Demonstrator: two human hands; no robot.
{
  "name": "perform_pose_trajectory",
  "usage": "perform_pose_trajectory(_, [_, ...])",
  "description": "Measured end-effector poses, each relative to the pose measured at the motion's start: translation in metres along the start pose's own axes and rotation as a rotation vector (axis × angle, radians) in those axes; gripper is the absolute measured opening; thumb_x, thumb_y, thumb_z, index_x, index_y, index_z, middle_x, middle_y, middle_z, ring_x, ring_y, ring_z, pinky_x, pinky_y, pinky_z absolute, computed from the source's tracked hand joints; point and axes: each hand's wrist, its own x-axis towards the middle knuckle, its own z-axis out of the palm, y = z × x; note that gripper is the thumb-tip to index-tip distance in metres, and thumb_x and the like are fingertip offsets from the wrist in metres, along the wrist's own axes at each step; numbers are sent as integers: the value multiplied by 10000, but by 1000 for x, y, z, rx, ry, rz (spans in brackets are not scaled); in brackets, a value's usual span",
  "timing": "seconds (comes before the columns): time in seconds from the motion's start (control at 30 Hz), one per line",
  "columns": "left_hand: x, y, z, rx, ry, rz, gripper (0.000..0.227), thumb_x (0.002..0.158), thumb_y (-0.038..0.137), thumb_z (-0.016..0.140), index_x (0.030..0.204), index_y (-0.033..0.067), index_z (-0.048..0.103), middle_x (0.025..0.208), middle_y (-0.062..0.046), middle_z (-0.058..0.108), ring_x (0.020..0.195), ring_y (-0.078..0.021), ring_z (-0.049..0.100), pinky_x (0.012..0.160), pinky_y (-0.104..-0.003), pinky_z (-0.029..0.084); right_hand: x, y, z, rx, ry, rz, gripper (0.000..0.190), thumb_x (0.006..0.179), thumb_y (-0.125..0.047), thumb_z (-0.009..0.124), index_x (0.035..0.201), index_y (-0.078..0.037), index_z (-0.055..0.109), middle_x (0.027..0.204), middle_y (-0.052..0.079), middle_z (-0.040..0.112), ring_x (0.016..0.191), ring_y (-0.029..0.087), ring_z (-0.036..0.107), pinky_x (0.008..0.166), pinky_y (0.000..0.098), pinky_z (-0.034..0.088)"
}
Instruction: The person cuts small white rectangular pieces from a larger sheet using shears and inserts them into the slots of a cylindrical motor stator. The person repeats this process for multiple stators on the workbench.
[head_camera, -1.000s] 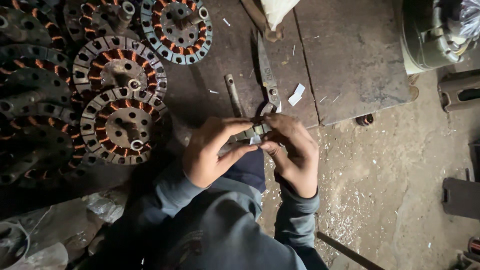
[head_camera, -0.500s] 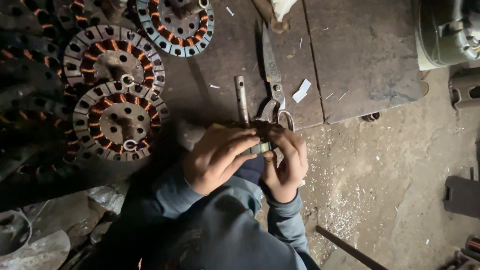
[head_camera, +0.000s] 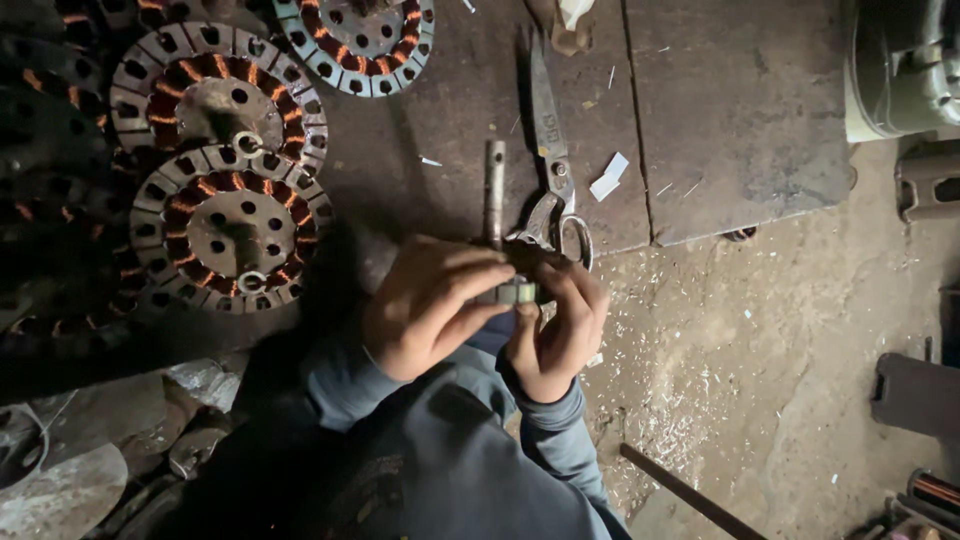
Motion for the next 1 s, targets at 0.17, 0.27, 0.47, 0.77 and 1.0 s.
perform_pose_trajectory(0.17, [19, 8, -4, 20, 81, -266, 294, 962, 58, 766, 1239, 38, 670, 1103, -120, 679, 1005, -279, 670, 870, -374, 543, 26, -8, -3, 260, -111, 126, 380, 1041, -58, 657, 1396, 6, 537, 1402, 210, 563, 1261, 319, 620, 1023, 415, 554])
perform_pose_trajectory(0.27, [32, 6, -25, 69, 33, -351, 241, 975, 73, 746, 1207, 30, 699, 993, -128, 688, 880, -267, 670, 780, -368, 529, 38, -5, -2, 159, -94, 274, 334, 1011, -13, 671, 1338, -6, 604, 1345, 177, 622, 1087, 263, 676, 930, 377, 572])
perform_pose_trajectory(0.47, [58, 1, -50, 202, -46, -364, 179, 1042, 75, 692, 1209, 13, 684, 1049, -168, 685, 942, -327, 678, 804, -413, 526, 37, 8, -6, -209, -118, 164, 381, 907, 5, 709, 1278, 6, 620, 1252, 187, 638, 1101, 365, 654, 941, 413, 535])
perform_pose_trajectory(0.77, [70, 27, 25, 234, 42, -36, 299, 981, -64, 635, 1274, -10, 635, 1344, -166, 578, 1261, -332, 589, 1096, -419, 498, -2, 32, -34, -440, -381, 449, 274, 827, -135, 745, 1074, -43, 673, 945, 177, 705, 806, 382, 679, 676, 451, 519])
perform_pose_trajectory(1.0, [80, -41, 137, 186, -253, -4, 457, 855, -92, 606, 1301, 2, 646, 1237, -140, 659, 1167, -306, 631, 1027, -388, 505, -96, 95, -54, 281, -403, 565, 150, 850, -29, 676, 997, -23, 650, 807, 93, 723, 709, 188, 700, 629, 321, 552])
